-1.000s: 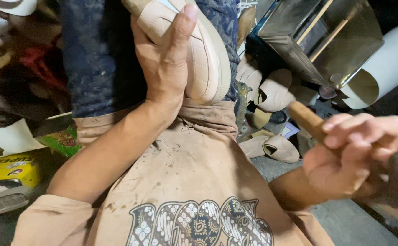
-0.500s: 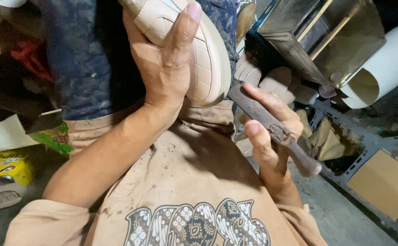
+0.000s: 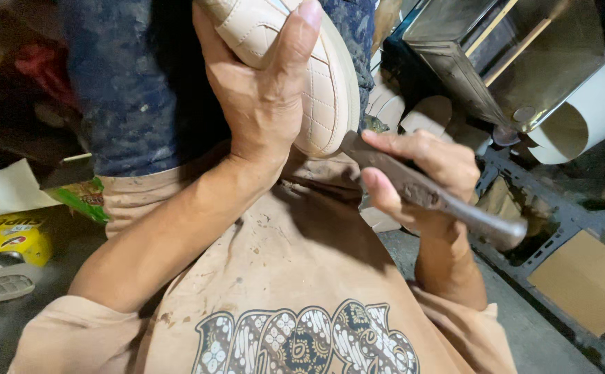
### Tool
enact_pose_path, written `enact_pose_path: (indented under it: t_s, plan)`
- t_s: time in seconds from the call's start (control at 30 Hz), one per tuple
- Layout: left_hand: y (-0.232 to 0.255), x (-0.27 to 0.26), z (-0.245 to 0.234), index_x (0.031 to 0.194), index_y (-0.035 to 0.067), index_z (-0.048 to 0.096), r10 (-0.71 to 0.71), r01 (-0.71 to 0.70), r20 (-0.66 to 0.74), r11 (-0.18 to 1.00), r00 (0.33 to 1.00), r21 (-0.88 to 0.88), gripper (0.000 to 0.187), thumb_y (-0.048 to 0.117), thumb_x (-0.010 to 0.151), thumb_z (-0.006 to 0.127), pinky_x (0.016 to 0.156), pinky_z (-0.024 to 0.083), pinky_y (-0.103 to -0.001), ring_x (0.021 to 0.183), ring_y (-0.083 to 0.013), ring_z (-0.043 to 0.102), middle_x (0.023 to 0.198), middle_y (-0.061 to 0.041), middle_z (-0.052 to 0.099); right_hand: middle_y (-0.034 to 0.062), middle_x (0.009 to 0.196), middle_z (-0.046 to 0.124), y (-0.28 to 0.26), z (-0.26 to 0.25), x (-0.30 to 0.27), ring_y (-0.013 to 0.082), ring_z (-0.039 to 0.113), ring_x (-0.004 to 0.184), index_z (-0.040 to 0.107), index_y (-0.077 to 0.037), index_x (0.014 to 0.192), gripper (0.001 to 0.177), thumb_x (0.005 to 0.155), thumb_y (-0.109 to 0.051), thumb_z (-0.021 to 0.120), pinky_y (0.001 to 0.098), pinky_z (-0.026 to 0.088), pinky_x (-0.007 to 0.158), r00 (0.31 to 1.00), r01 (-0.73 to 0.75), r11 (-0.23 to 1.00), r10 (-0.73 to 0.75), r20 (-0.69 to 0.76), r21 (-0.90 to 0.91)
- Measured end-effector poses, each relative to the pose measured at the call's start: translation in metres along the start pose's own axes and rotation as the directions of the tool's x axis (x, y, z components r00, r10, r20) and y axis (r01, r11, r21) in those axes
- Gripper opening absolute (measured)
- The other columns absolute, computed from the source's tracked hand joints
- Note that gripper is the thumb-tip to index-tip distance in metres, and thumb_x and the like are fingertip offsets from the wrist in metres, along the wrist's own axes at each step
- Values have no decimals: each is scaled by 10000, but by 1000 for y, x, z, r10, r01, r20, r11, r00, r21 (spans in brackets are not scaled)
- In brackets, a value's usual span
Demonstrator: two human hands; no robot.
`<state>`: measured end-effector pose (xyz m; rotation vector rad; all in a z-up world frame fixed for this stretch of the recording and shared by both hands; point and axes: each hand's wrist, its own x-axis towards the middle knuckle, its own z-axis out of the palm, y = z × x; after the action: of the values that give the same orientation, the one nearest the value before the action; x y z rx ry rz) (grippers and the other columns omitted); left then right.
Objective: The person holds a beige slip-on shoe on their lap and uses a curved metal tool to scrape and clean the sole and sides. They rotate the shoe to access different areas, focusing on the edges where the sole meets the upper.
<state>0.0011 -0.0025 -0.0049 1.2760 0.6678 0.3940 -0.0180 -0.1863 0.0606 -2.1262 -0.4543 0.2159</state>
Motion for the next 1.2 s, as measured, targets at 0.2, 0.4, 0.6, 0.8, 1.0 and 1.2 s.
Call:
enact_pose_path:
  t_s: [0.2, 0.4, 0.6, 0.8, 1.0, 1.2]
  plan:
    - [-2, 0, -2, 1225, 164, 506, 25, -25, -6, 990, 1000, -139, 415, 306, 939, 771, 1006, 510, -326, 1035, -157, 604, 1148, -35, 609, 197, 965, 758, 1, -15, 27, 226, 750, 803, 719, 75, 1093, 361, 901, -226, 665, 258, 561, 701, 956, -37, 999, 26, 293, 30]
    - [1, 0, -5, 1232, 149, 484, 47, -47, 18, 998, 999, 31, 456, 349, 930, 761, 1049, 492, -338, 1073, -180, 597, 1165, -54, 588, 198, 835, 678, 10, -8, 2, 181, 487, 631, 678, 91, 1129, 468, 922, -328, 646, 272, 345, 611, 998, -58, 993, 54, 43, 103]
    - [3, 0, -4, 1232, 162, 486, 46, -46, 21, 999, 999, 6, 429, 313, 942, 765, 1067, 482, -330, 1096, -165, 581, 1181, -38, 571, 182, 817, 688, 8, -3, 5, 202, 494, 602, 694, 70, 1122, 414, 931, -296, 666, 289, 344, 584, 995, 47, 998, -50, 91, 36]
    - [-10, -3, -7, 1235, 158, 476, 30, -30, 11, 1000, 999, 2, 453, 335, 932, 763, 1059, 490, -325, 1074, -164, 586, 1157, -34, 569, 177, 898, 745, 13, -18, 45, 169, 674, 662, 716, 75, 1099, 362, 902, -227, 677, 244, 487, 584, 938, -65, 996, 40, 343, 61]
    - [0, -5, -21, 1306, 149, 502, 89, -82, 83, 993, 993, -86, 439, 268, 982, 774, 1136, 461, -326, 1176, -164, 585, 1260, -46, 589, 48, 657, 549, 57, -23, 47, 98, 546, 577, 671, -11, 1166, 630, 887, -569, 589, 206, 490, 491, 711, -616, 718, 332, 620, 323]
    - [0, -33, -73, 1528, 72, 366, -16, 14, 308, 1000, 951, 11, 767, 294, 924, 784, 1301, 335, -350, 1454, -220, 472, 1537, -138, 498, 14, 872, 681, 73, -27, -19, 134, 553, 814, 714, -158, 1085, 209, 897, -236, 668, 361, 447, 739, 763, -626, 681, 635, -120, -380]
